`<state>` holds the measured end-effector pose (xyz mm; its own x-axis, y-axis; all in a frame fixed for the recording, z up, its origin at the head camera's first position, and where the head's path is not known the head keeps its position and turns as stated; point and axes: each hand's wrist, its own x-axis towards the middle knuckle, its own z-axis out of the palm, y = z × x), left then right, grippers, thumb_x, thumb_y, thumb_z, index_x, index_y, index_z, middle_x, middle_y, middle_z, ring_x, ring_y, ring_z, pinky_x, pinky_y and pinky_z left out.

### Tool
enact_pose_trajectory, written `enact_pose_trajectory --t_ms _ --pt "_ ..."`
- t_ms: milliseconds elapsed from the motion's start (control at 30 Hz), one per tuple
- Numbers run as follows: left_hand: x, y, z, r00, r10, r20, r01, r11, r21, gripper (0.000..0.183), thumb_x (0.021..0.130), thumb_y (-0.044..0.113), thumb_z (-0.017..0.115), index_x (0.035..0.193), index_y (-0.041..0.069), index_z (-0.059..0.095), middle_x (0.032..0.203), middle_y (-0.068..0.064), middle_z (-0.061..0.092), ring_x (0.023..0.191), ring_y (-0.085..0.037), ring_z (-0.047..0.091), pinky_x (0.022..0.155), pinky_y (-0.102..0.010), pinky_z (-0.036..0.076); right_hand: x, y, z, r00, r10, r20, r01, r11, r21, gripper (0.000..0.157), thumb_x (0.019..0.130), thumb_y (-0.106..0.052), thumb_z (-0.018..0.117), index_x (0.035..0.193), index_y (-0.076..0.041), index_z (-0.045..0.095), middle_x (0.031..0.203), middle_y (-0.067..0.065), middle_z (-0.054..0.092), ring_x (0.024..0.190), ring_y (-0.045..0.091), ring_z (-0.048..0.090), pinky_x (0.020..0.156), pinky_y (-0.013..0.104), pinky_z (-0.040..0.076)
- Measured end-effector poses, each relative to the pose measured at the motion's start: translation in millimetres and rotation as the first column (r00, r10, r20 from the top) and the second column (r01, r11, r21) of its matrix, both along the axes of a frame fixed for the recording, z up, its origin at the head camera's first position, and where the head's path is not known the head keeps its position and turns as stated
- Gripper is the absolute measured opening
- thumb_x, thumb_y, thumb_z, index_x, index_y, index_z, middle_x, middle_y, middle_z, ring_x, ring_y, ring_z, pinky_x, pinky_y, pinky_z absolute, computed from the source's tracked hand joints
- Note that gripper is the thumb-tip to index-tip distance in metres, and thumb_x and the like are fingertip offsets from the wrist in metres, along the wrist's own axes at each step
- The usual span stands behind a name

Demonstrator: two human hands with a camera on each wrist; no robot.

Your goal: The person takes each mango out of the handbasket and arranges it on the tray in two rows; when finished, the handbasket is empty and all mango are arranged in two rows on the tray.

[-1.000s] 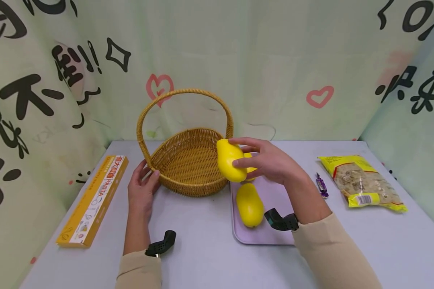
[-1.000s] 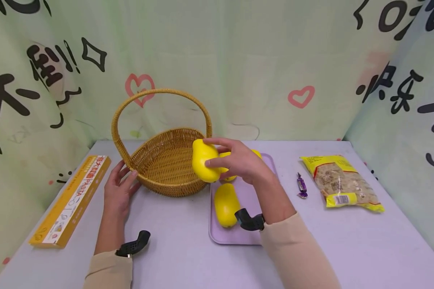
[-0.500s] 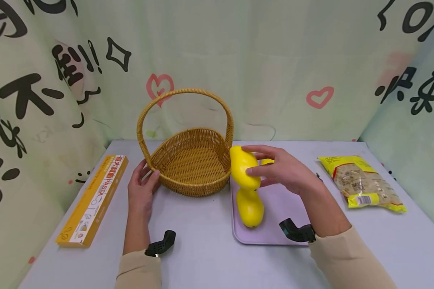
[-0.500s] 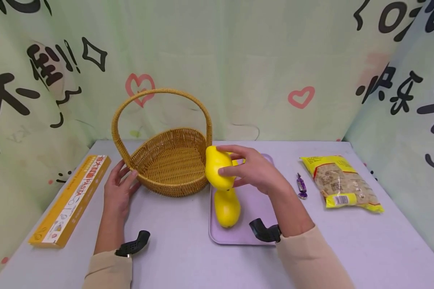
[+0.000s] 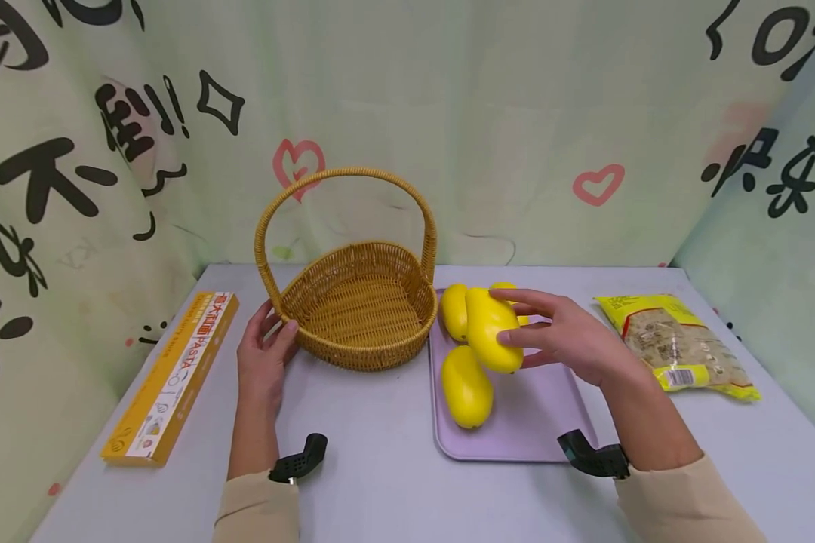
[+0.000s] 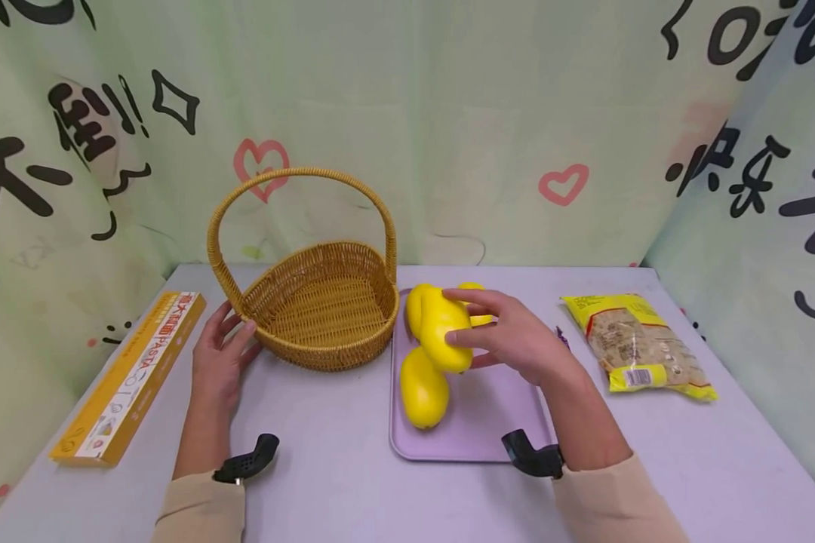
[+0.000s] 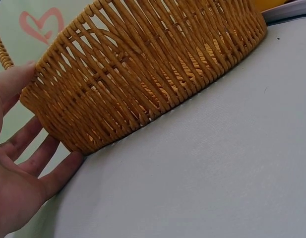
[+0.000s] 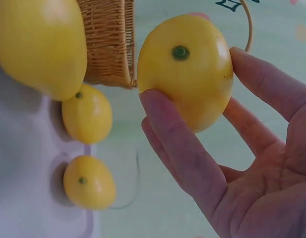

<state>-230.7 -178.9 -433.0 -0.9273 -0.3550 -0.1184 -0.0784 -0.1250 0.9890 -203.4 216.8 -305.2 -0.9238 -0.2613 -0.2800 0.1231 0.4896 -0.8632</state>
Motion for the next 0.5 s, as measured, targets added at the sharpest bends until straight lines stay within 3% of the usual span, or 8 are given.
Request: enact_pose_trajectory --t_ms 500 --pt "-0.9 -0.5 0.1 1.000 0.001 0.001 -0.001 1.000 0.008 0.063 0.101 0.021 0.069 0.156 0.038 0.043 0.159 -0.001 0.045 0.143 -0.019 0.049 0.115 -0.038 0.049 8.5 28.5 -26.7 0.995 -0.051 0.089 0.045 0.997 0.060 0.077 0.093 -0.031 0.078 0.160 -0.021 0.040 0.160 0.027 0.032 0.118 0.031 0.062 0.088 0.043 0.064"
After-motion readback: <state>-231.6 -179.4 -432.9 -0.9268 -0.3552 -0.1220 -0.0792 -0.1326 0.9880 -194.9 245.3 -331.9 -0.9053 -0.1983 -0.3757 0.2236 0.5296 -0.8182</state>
